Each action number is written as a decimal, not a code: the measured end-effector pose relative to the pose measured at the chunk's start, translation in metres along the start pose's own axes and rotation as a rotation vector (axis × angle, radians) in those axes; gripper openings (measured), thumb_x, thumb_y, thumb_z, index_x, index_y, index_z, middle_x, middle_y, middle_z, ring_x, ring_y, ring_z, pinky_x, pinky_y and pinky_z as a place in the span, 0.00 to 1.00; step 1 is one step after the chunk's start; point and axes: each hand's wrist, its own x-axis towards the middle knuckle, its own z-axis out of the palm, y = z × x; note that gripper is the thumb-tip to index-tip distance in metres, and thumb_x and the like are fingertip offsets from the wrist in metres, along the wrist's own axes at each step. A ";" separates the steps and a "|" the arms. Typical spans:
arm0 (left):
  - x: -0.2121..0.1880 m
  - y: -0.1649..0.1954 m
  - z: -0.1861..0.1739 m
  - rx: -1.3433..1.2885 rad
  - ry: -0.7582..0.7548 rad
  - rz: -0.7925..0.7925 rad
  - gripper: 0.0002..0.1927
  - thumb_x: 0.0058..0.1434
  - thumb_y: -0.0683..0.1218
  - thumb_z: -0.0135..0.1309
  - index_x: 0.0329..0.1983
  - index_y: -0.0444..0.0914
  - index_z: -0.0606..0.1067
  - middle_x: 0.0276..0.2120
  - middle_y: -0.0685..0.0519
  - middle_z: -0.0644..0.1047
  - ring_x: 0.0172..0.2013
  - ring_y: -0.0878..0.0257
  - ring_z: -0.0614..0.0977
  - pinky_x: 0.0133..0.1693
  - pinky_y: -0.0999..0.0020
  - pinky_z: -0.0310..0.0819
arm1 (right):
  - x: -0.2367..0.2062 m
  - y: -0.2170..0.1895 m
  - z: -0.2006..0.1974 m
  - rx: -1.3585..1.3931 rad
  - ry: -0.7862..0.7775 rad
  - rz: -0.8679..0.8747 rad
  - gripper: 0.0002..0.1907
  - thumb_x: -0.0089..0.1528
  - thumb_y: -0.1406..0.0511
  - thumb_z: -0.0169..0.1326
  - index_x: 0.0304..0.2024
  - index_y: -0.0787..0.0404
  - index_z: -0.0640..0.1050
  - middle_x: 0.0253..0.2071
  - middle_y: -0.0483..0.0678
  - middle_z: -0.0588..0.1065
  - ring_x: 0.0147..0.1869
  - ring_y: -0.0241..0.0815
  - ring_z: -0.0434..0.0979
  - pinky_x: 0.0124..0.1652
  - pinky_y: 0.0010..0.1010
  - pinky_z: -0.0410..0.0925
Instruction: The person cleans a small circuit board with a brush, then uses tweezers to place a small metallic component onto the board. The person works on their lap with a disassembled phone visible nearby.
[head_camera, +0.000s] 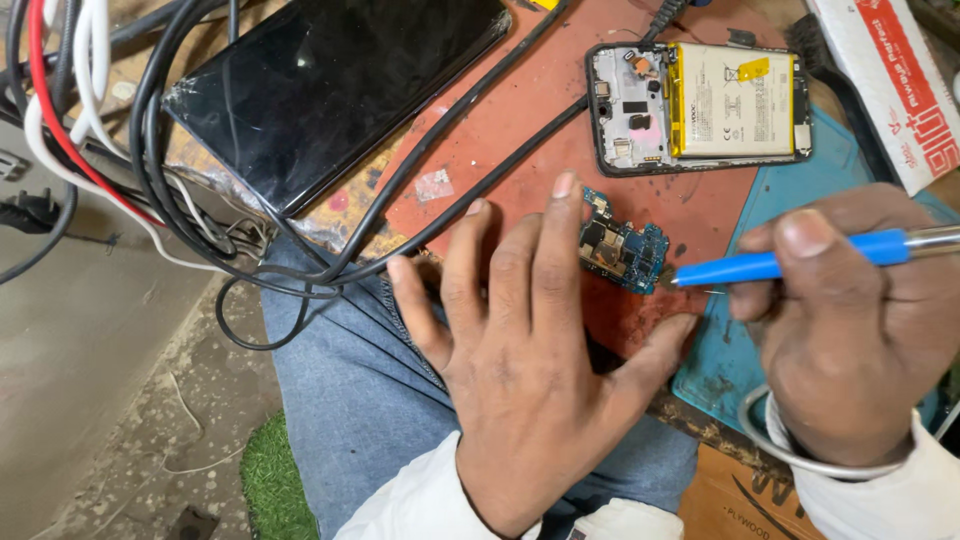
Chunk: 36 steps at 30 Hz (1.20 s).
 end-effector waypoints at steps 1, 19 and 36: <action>0.002 0.002 0.002 0.027 -0.009 -0.003 0.45 0.59 0.66 0.63 0.73 0.38 0.64 0.58 0.48 0.72 0.69 0.47 0.65 0.72 0.37 0.30 | 0.002 0.002 -0.001 -0.017 0.018 -0.018 0.13 0.77 0.64 0.53 0.40 0.67 0.73 0.28 0.50 0.74 0.25 0.33 0.73 0.27 0.21 0.68; -0.001 -0.002 -0.012 -0.100 -0.110 -0.017 0.53 0.53 0.59 0.68 0.73 0.33 0.57 0.69 0.45 0.68 0.71 0.49 0.65 0.73 0.41 0.30 | 0.004 -0.035 0.007 -0.568 -0.409 -0.303 0.11 0.64 0.62 0.57 0.39 0.65 0.75 0.32 0.50 0.78 0.35 0.37 0.81 0.36 0.27 0.72; -0.017 -0.002 0.006 -0.061 -0.106 -0.036 0.48 0.59 0.59 0.64 0.75 0.35 0.56 0.64 0.49 0.72 0.72 0.49 0.64 0.74 0.42 0.25 | -0.011 0.007 -0.010 -0.503 -0.296 -0.153 0.08 0.67 0.65 0.57 0.39 0.65 0.76 0.31 0.50 0.78 0.31 0.35 0.79 0.33 0.26 0.72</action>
